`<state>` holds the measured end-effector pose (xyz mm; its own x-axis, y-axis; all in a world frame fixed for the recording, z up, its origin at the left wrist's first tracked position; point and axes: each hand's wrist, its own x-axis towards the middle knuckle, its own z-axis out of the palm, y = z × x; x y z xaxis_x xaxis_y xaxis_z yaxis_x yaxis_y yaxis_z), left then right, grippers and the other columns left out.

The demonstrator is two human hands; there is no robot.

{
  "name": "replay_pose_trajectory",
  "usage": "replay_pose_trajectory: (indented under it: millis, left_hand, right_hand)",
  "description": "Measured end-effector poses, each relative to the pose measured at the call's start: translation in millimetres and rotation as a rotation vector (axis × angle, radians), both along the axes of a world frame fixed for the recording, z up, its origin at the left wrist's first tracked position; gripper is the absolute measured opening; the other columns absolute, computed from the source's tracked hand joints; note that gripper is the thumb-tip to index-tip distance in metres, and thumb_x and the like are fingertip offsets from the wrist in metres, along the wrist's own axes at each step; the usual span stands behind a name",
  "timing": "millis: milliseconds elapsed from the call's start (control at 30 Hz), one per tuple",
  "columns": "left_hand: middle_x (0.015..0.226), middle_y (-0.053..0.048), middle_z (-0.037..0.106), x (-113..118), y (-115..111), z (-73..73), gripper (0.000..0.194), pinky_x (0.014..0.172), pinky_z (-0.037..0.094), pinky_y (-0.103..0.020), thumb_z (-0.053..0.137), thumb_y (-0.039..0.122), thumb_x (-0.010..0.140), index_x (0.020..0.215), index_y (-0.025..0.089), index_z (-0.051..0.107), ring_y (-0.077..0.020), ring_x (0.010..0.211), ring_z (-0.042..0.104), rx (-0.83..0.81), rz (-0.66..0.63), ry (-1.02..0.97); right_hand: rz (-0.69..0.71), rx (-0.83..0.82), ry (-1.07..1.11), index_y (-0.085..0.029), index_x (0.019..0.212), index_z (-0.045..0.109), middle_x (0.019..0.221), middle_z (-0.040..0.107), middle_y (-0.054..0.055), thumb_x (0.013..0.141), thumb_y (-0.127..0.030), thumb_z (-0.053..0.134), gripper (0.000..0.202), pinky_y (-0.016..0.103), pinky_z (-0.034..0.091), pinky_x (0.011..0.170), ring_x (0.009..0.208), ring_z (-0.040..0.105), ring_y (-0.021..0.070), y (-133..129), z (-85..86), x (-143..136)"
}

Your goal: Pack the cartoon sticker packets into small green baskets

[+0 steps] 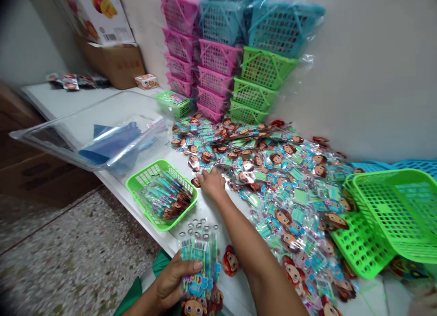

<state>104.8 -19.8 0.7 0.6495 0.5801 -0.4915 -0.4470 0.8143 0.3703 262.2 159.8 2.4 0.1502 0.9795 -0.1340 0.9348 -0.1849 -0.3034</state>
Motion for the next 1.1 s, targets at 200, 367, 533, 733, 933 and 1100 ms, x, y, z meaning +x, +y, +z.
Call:
replay_pose_trajectory:
  millis: [200,367,533,733,933,1100]
  left_hand:
    - [0.078,-0.009,0.071,-1.2,9.0,-3.3,0.054,0.065,0.053,-0.037,0.069,0.013,0.067,0.119,0.015,0.056,-0.0231,0.064,0.067,-0.017,0.038,0.0]
    - [0.08,-0.012,0.072,2.6,9.5,0.0,0.043,0.072,0.053,-0.04,0.068,0.012,0.069,0.112,0.009,0.061,-0.0247,0.068,0.069,-0.017,0.055,-0.015]
    - [0.083,-0.013,0.073,4.9,4.1,4.4,0.026,0.08,0.051,-0.043,0.068,0.012,0.069,0.094,0.008,0.066,-0.0259,0.073,0.069,-0.03,0.08,0.003]
    - [0.084,-0.014,0.073,3.7,-2.2,5.9,0.028,0.083,0.05,-0.044,0.067,0.012,0.071,0.099,0.007,0.066,-0.0265,0.075,0.07,-0.026,0.072,-0.011]
    - [0.087,-0.014,0.073,3.0,-0.7,5.1,0.028,0.087,0.048,-0.043,0.066,0.011,0.072,0.1,0.007,0.066,-0.0277,0.084,0.069,-0.061,0.076,-0.044]
    - [0.083,-0.014,0.073,8.7,4.7,5.7,0.021,0.091,0.046,-0.045,0.062,0.014,0.075,0.093,0.005,0.067,-0.0276,0.082,0.069,-0.131,0.088,-0.08]
  right_hand:
    - [-0.101,0.003,-0.108,-0.014,0.111,0.057,0.111,0.052,0.018,0.087,-0.043,0.049,0.039,0.04,0.031,0.092,0.109,0.044,0.0307,-26.7,-12.9,20.8]
    - [-0.159,-0.017,-0.09,-0.012,0.12,0.048,0.111,0.055,0.017,0.08,-0.027,0.058,0.043,0.032,0.037,0.086,0.1,0.054,0.0262,-53.9,-11.7,43.1]
    - [-0.316,0.008,-0.017,-0.007,0.122,0.045,0.117,0.052,0.024,0.077,-0.048,0.059,0.062,0.037,0.041,0.083,0.105,0.054,0.0324,-56.6,-12.1,36.9]
    - [-0.421,0.007,0.222,-0.011,0.106,0.054,0.103,0.063,0.016,0.07,-0.03,0.068,0.044,0.031,0.044,0.073,0.095,0.059,0.0267,-45.5,-21.6,42.1]
    - [-0.442,-0.042,0.622,-0.014,0.079,0.056,0.064,0.056,-0.003,0.084,-0.033,0.057,0.02,0.021,0.04,0.048,0.048,0.048,0.0075,-60.3,-20.8,62.1]
    - [-0.417,-0.033,0.92,-0.016,0.088,0.053,0.059,0.057,-0.002,0.083,-0.032,0.047,0.017,0.019,0.031,0.039,0.042,0.045,0.0086,-114.9,-0.4,57.5]
